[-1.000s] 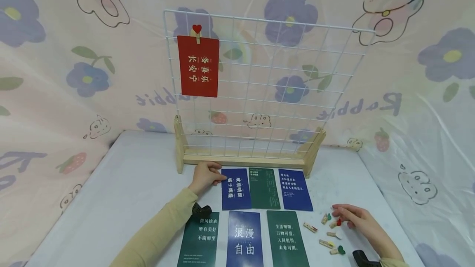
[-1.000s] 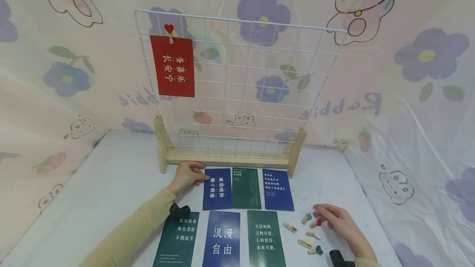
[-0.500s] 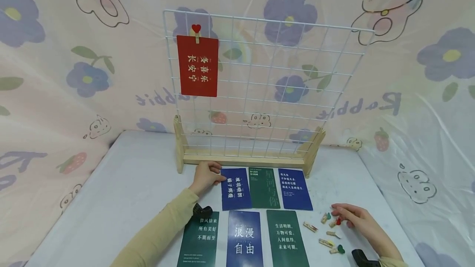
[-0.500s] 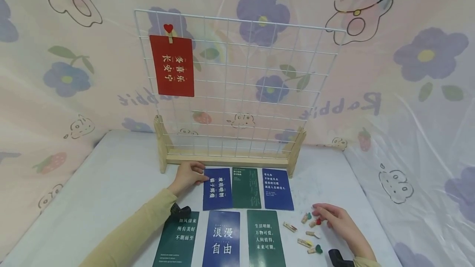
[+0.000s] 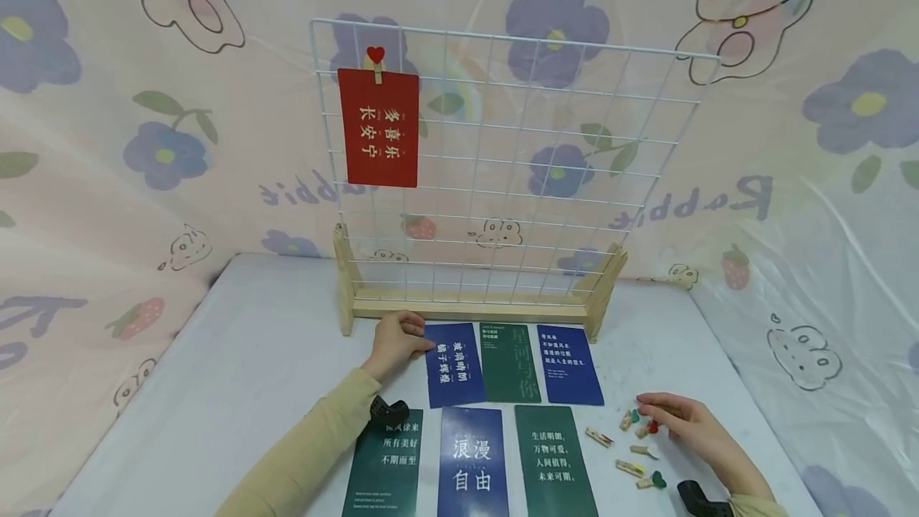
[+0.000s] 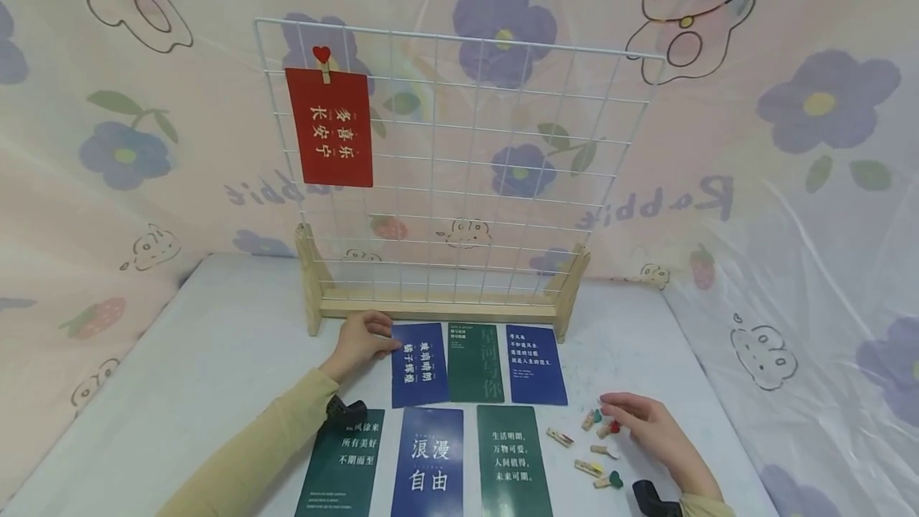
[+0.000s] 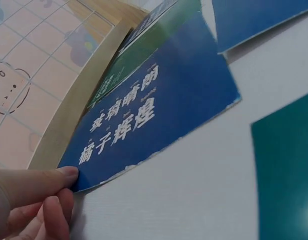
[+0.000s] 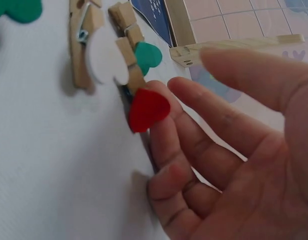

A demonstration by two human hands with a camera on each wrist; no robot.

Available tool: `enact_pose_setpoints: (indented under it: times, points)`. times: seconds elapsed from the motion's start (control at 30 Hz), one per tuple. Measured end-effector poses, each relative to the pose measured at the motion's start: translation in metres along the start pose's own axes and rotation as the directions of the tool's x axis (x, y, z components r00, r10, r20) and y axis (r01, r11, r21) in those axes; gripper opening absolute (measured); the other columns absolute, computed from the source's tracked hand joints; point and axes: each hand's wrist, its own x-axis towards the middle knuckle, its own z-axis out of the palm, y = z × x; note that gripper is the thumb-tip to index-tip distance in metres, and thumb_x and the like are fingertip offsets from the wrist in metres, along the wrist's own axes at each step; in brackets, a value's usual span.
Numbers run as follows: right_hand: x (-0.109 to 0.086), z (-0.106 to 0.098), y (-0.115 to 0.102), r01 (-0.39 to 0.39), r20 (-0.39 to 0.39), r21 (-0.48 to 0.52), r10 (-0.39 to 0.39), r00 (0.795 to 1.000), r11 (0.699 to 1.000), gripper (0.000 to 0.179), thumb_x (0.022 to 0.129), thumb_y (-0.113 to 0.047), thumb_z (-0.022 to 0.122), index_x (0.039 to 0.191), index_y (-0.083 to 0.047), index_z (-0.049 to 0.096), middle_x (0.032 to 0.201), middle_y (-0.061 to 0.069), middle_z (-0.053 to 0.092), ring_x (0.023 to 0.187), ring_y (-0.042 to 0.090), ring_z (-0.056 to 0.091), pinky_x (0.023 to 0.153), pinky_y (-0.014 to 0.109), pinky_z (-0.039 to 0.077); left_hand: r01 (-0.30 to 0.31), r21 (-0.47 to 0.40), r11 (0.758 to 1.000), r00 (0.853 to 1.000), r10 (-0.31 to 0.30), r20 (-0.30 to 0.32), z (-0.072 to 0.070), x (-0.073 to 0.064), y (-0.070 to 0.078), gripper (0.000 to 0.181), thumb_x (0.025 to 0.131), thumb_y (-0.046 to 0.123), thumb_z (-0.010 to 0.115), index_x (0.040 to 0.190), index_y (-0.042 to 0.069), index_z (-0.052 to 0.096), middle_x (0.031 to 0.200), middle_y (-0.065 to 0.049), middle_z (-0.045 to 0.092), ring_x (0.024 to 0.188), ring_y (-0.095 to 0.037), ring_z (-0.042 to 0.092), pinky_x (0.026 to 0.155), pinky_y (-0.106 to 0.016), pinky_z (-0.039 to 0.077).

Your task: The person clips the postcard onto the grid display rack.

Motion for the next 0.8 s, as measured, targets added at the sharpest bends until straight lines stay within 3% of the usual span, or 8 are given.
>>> enact_pose_setpoints:
  times: [0.17,0.4,0.8]
  points:
    - [0.001,0.002,0.001,0.042,0.005,-0.008,-0.042,0.999,0.999,0.054,0.091,-0.033,0.066,0.127,0.006,0.056,0.118,0.015,0.063,0.096,0.02,0.06,0.082,0.041,0.048,0.016,-0.025,1.0,1.0,-0.015,0.024,-0.003,0.001,0.001,0.039,0.069,-0.007,0.082,0.102,-0.005,0.063,0.077,-0.009,0.065,0.053,-0.015,0.061,0.049,-0.027,0.053]
    - [0.003,0.003,0.001,0.155,0.05,0.033,-0.157,0.986,0.987,0.051,0.09,-0.018,0.068,0.127,0.012,0.051,0.112,0.019,0.064,0.087,0.021,0.062,0.071,0.027,0.052,0.012,-0.051,0.999,0.999,-0.011,0.03,-0.005,0.004,0.001,0.033,0.074,-0.004,0.078,0.103,-0.007,0.063,0.076,-0.009,0.067,0.052,-0.014,0.06,0.049,-0.025,0.052]
    - [-0.001,0.012,-0.001,0.111,-0.031,-0.044,-0.113,0.993,0.993,0.049,0.081,-0.012,0.076,0.123,0.006,0.059,0.101,0.01,0.066,0.074,0.019,0.05,0.06,0.026,0.044,0.049,-0.091,0.995,0.998,-0.046,0.04,-0.005,0.0,0.002,0.028,0.077,-0.001,0.078,0.1,-0.007,0.064,0.076,-0.009,0.067,0.058,-0.015,0.062,0.055,-0.026,0.054]
